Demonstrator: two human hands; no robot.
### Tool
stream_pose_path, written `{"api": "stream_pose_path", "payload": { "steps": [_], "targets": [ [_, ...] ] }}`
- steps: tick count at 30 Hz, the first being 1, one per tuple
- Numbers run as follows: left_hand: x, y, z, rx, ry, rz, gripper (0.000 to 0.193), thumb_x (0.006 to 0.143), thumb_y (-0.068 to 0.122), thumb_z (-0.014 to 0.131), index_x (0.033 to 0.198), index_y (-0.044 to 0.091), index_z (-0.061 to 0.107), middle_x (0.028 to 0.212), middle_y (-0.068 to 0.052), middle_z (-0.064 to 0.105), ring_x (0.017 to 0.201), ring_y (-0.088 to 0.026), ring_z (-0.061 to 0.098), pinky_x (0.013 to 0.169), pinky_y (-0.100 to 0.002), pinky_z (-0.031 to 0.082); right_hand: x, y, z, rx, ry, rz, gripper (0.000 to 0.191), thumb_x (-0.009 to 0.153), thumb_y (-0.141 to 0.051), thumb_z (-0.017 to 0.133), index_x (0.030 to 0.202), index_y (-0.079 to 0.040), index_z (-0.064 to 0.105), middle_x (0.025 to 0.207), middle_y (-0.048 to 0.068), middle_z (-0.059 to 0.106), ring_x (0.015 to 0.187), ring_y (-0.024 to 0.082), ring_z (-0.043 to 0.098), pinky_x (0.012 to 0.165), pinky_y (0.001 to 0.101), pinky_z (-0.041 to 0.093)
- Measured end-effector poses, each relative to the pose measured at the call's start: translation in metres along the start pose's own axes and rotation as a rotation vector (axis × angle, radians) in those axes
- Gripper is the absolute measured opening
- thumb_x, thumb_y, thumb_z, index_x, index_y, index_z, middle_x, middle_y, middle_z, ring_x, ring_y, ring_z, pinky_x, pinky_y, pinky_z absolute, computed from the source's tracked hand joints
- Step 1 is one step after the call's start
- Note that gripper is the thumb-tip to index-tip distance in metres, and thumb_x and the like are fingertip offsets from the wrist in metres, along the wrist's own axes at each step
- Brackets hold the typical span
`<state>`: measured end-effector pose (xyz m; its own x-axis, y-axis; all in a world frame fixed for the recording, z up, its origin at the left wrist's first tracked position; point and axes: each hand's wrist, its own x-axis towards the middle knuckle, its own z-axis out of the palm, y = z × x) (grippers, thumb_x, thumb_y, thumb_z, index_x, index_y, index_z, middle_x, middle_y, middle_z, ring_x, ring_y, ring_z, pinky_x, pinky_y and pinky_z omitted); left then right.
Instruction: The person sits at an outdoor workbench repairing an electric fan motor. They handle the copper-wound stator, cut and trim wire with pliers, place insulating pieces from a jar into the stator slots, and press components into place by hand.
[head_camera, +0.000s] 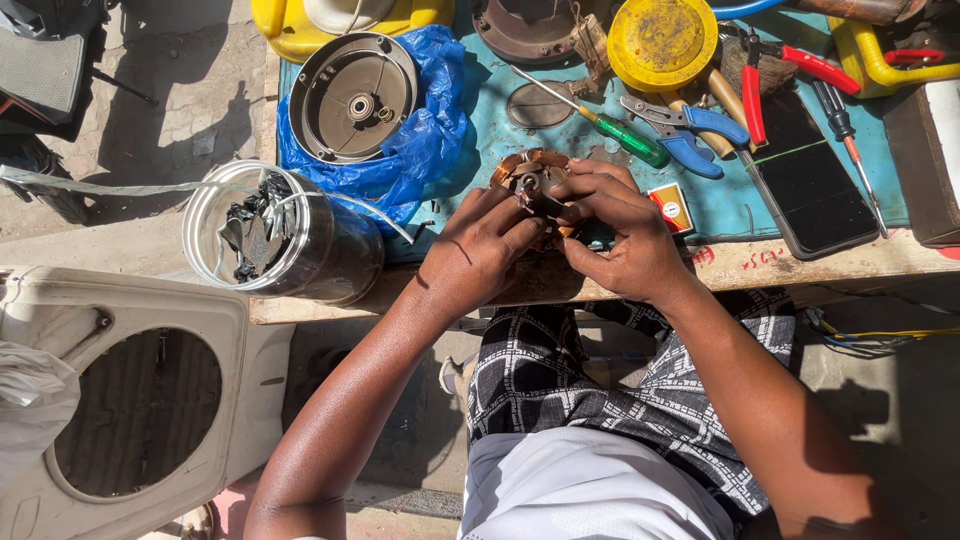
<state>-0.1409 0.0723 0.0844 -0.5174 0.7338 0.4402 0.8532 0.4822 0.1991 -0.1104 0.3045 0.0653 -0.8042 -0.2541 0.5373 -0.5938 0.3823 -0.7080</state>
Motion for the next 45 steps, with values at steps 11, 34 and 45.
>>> {"api": "stream_pose_path", "payload": {
  "steps": [11,34,45],
  "targets": [
    [0.000,-0.001,0.007,-0.024,0.018,0.000,0.040,0.074,0.009,0.078,0.114,0.009,0.072,0.123,-0.007,0.065,0.119,-0.030,0.061,0.099,-0.042,0.051,0.000,0.003,0.001,0.004,-0.009,-0.011,0.020,0.075,0.000,0.075,0.094,-0.004,0.070,0.131,0.005,0.068,0.143,0.032,0.052,0.119,0.0446,0.044],
    [-0.034,0.013,0.004,-0.423,0.454,-0.089,0.035,0.083,0.001,0.081,0.114,0.009,0.069,0.121,-0.012,0.064,0.117,-0.029,0.063,0.100,-0.040,0.053,0.025,-0.002,-0.018,-0.080,-0.110,-0.072,0.027,0.070,0.000,0.072,0.097,0.001,0.067,0.123,0.012,0.068,0.141,0.035,0.056,0.115,0.0443,0.047],
    [-0.047,0.018,0.012,-0.271,0.369,-0.094,0.053,0.066,-0.003,0.077,0.117,0.008,0.071,0.116,-0.006,0.067,0.115,-0.028,0.064,0.096,-0.042,0.053,-0.012,-0.065,0.027,-0.219,0.051,-0.100,0.023,0.085,-0.003,0.077,0.106,0.000,0.069,0.105,0.013,0.072,0.103,0.030,0.067,0.092,0.0408,0.053]
  ]
}}
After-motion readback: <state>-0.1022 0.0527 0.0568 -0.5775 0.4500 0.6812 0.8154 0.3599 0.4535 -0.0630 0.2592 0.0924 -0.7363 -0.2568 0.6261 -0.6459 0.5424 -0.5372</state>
